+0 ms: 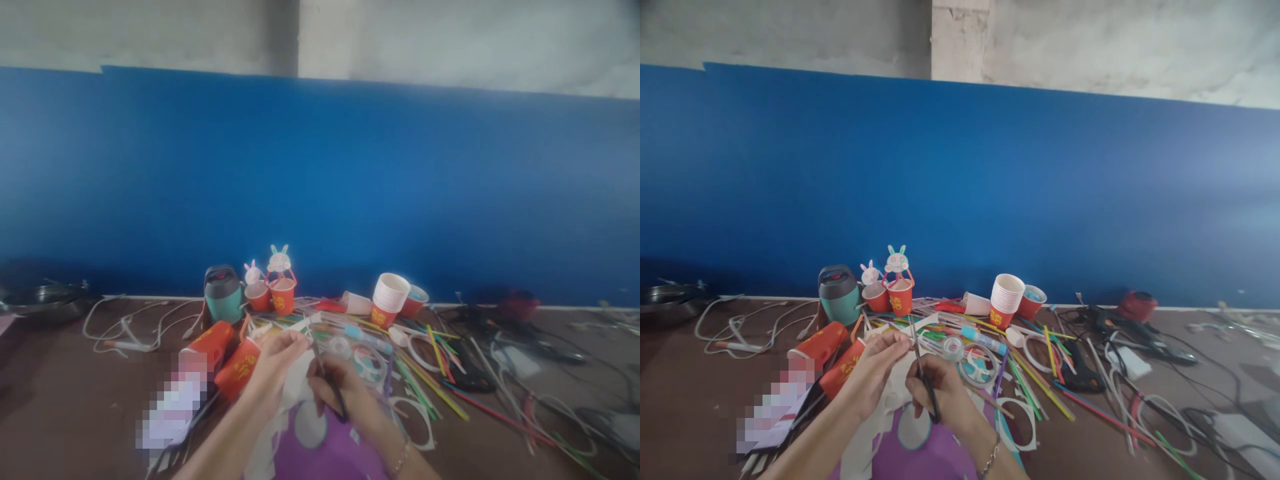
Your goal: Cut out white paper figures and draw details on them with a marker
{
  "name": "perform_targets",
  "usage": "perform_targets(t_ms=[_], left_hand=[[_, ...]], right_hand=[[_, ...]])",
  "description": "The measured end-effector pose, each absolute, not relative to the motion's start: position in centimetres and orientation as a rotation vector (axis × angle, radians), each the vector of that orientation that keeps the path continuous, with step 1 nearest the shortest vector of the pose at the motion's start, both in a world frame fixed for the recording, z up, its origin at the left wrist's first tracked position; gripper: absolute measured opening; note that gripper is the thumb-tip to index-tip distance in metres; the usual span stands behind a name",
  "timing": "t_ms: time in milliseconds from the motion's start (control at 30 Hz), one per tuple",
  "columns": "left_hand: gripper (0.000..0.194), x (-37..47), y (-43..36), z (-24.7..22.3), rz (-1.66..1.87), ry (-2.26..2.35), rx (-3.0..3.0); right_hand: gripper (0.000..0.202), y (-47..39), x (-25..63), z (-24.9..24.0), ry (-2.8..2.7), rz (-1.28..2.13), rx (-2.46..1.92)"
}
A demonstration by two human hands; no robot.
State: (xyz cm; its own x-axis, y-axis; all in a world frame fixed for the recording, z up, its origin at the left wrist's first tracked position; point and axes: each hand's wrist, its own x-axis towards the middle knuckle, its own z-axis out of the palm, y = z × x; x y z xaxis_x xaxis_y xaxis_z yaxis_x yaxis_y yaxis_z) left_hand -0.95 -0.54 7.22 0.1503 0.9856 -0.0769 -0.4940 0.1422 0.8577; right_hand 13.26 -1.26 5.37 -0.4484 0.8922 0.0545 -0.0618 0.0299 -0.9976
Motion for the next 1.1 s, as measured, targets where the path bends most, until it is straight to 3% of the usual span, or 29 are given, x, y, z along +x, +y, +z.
perform_targets(t_ms=[1100], left_hand=[[0.018,-1.7,-0.1,7.1,1.324,0.947,0.888]], right_hand=[[0.028,-0.9,13.5,4.3,-1.599,1.495,-0.956]])
